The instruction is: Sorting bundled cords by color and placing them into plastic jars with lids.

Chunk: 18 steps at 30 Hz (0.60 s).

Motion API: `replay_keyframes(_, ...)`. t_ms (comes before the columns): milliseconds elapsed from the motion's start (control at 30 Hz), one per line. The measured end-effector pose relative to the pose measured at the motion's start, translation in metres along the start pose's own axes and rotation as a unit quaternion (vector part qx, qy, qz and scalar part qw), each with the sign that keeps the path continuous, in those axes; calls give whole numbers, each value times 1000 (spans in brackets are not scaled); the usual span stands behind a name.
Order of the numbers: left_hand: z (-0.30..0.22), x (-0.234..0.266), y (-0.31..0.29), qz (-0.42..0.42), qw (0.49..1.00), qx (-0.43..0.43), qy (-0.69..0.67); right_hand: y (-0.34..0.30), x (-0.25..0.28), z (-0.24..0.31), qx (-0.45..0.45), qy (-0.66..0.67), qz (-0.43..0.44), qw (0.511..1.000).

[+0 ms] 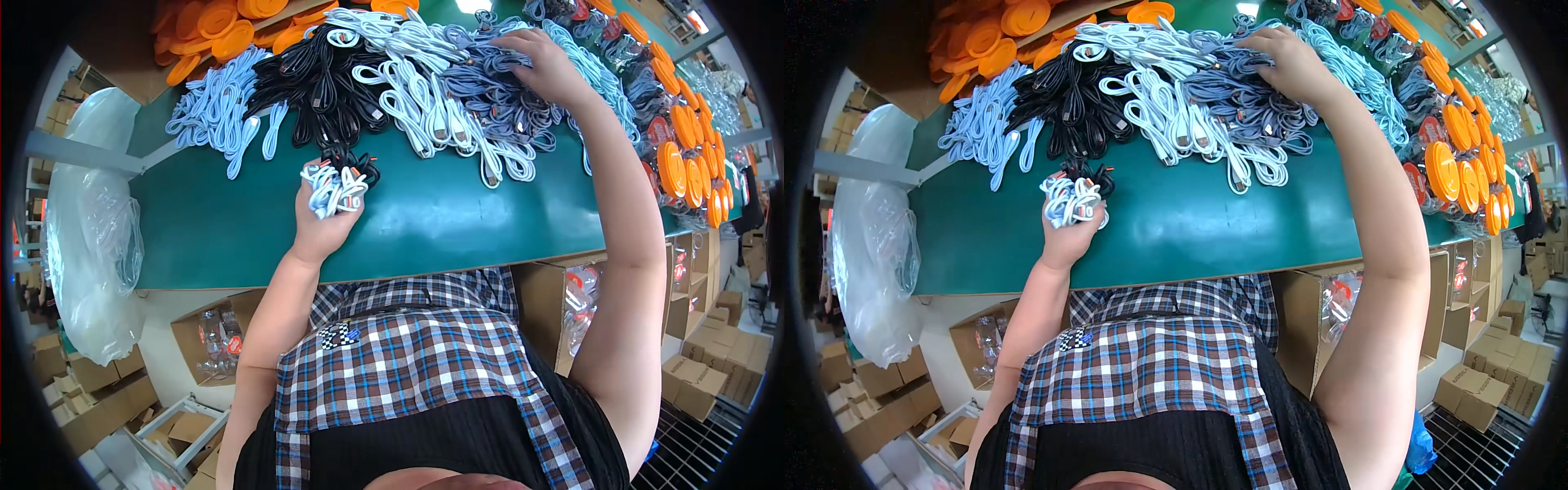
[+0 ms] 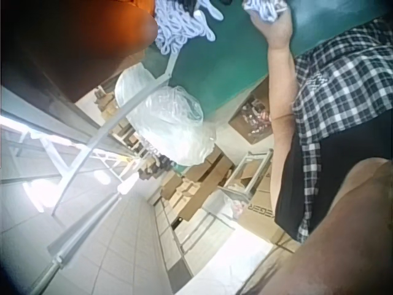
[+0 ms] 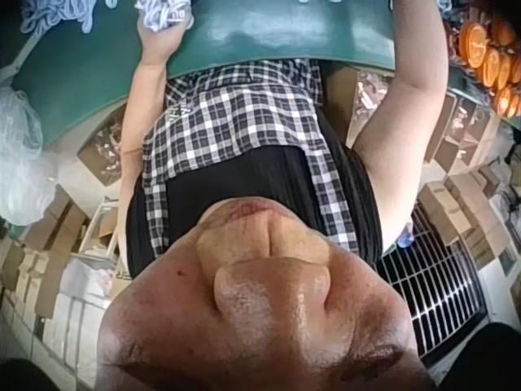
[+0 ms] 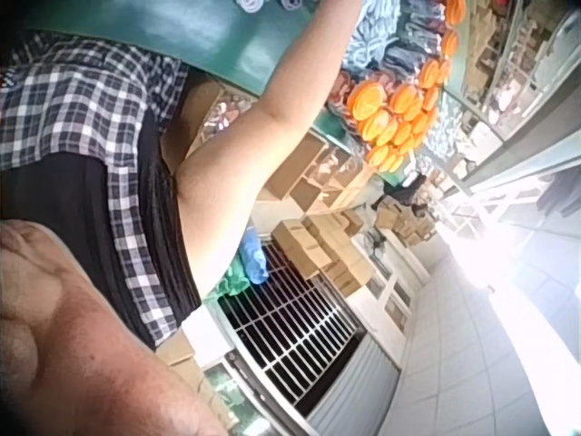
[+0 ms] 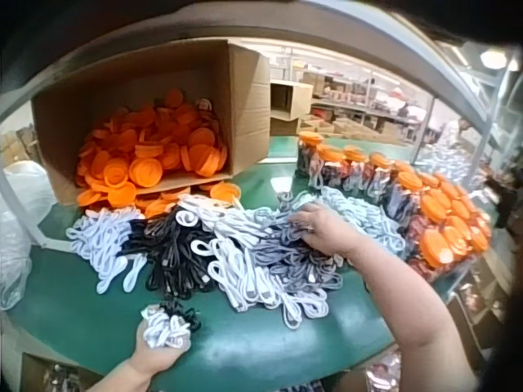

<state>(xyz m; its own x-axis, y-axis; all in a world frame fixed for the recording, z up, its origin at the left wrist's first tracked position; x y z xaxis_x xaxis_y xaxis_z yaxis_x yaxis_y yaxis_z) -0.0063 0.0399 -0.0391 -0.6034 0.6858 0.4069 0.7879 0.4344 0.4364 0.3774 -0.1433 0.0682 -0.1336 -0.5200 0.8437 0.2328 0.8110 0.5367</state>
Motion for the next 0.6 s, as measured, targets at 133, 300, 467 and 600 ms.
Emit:
replay_keyframes(133,1,0,0,-16,1000,-7,24,11,0,-1,19,9,106,994)
replay_keyframes(300,-3,1,0,-32,999,9,29,15,16,3,-23,15,201,979)
replay_keyframes(467,-4,1,1,-33,998,46,19,8,24,-12,-139,94,231,959)
replay_keyframes(600,-7,3,4,-26,998,34,41,6,25,-26,-225,228,209,924)
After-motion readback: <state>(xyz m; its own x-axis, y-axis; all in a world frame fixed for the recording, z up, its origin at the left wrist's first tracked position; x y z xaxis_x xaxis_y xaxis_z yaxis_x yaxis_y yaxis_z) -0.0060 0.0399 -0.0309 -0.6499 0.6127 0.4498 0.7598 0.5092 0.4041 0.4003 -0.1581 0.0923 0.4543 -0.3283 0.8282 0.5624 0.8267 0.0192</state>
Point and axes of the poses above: each hand's wrist, its own y-axis towards the middle knuckle, its own x-axis out of the back of the hand, z = x × y, the point moved 1 cm from there along y, towards the middle knuckle, and after that the axes turned 10 degrees about -x, right-handed, at the moved point
